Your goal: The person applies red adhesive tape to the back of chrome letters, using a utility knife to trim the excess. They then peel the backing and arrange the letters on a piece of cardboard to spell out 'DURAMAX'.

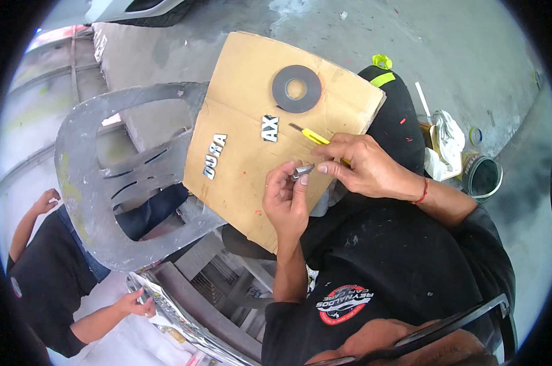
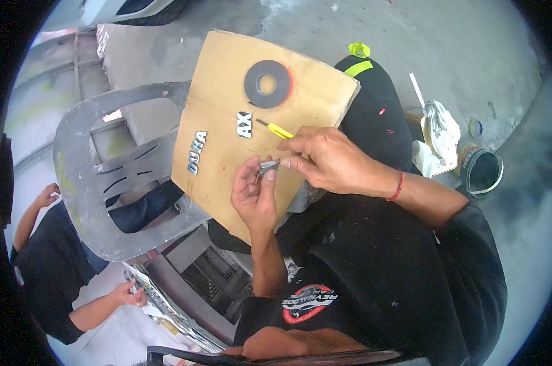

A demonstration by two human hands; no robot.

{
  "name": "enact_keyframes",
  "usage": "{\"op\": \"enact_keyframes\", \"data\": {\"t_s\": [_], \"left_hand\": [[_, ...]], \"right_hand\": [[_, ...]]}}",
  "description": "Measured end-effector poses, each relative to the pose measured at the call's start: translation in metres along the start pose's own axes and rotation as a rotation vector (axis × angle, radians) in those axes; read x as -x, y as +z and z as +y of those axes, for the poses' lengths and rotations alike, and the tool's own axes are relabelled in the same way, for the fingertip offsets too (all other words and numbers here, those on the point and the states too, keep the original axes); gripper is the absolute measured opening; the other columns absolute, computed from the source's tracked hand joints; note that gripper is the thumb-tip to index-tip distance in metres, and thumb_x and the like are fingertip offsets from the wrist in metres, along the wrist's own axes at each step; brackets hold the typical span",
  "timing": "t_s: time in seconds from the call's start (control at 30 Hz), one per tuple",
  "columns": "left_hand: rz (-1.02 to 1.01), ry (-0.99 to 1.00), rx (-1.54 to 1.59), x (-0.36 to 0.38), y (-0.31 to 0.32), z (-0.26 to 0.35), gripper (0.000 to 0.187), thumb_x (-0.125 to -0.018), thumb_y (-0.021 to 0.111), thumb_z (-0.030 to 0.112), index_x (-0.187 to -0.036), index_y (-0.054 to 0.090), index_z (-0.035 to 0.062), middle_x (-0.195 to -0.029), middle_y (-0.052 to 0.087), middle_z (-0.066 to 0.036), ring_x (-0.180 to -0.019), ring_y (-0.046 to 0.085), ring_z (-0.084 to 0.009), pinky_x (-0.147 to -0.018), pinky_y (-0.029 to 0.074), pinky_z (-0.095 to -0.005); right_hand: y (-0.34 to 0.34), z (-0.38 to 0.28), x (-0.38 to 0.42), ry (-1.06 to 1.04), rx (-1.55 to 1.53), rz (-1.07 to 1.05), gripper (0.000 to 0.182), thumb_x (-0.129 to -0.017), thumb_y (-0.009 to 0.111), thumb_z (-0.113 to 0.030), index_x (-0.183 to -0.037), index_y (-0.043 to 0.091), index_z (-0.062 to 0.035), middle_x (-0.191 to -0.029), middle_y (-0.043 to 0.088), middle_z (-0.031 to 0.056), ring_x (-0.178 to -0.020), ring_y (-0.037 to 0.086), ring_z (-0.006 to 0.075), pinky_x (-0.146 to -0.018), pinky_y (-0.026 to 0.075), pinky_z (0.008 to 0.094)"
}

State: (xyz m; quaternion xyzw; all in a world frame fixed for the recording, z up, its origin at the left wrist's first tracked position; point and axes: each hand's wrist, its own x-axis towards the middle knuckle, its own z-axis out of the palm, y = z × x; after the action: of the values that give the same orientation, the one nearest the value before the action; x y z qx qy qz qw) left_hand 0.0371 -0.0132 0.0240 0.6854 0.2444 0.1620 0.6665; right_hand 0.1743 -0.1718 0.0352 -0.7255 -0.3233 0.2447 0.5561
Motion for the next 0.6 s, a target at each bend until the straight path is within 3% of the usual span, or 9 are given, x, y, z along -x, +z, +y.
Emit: {"op": "enact_keyframes", "data": {"t_s": [0.17, 0.3, 0.4, 0.47, 0.6], "left_hand": [[-0.057, 0.038, 0.056, 0.01, -0.002, 0.001, 0.029, -0.097, 0.067, -0.009, -0.126, 0.062, -0.0046, -0.116, 0.065, -0.009, -0.104, 0.067, -0.0154, -0.089, 0.056, -0.0273], [-0.133, -0.105, 0.068, 0.018, -0.005, 0.006, 0.027, -0.098, 0.067, -0.008, -0.125, 0.063, -0.0037, -0.118, 0.07, -0.011, -0.104, 0.068, -0.0145, -0.092, 0.055, -0.0265], [-0.15, -0.17, 0.103, 0.02, -0.004, 0.006, 0.028, -0.099, 0.067, -0.005, -0.127, 0.061, -0.0043, -0.121, 0.071, -0.014, -0.105, 0.069, -0.0145, -0.092, 0.055, -0.0265], [-0.145, -0.194, 0.122, 0.02, -0.003, 0.004, 0.029, -0.1, 0.067, -0.003, -0.128, 0.059, -0.0048, -0.123, 0.071, -0.015, -0.105, 0.069, -0.0147, -0.092, 0.056, -0.0266], [0.084, -0.198, 0.225, 0.012, -0.011, -0.001, 0.026, -0.101, 0.065, -0.001, -0.127, 0.058, -0.0025, -0.118, 0.071, -0.014, -0.107, 0.07, -0.0188, -0.094, 0.058, -0.0313]], "right_hand": [[-0.001, -0.003, -0.001, -0.085, -0.041, -0.152, 0.02, -0.094, 0.073, -0.008, -0.113, 0.075, -0.0007, -0.093, 0.07, 0.0166, -0.082, 0.069, 0.0356, -0.07, 0.053, 0.0417], [-0.008, 0.003, 0.0, -0.136, -0.01, -0.2, 0.013, -0.092, 0.073, -0.006, -0.104, 0.075, -0.0006, -0.091, 0.069, 0.0151, -0.081, 0.069, 0.0365, -0.069, 0.053, 0.043], [-0.01, 0.0, 0.001, -0.175, 0.07, -0.265, 0.009, -0.09, 0.073, -0.004, -0.099, 0.073, -0.0013, -0.09, 0.067, 0.0152, -0.081, 0.068, 0.0375, -0.066, 0.053, 0.0441], [-0.004, -0.002, 0.006, -0.202, 0.259, -0.178, 0.007, -0.088, 0.074, -0.004, -0.093, 0.07, -0.0021, -0.086, 0.064, 0.0149, -0.078, 0.066, 0.0383, -0.063, 0.051, 0.0449], [-0.012, -0.01, 0.012, -0.203, 0.339, -0.115, 0.007, -0.089, 0.071, -0.007, -0.089, 0.066, -0.0014, -0.087, 0.062, 0.0168, -0.076, 0.067, 0.0401, -0.064, 0.054, 0.0486]]}}
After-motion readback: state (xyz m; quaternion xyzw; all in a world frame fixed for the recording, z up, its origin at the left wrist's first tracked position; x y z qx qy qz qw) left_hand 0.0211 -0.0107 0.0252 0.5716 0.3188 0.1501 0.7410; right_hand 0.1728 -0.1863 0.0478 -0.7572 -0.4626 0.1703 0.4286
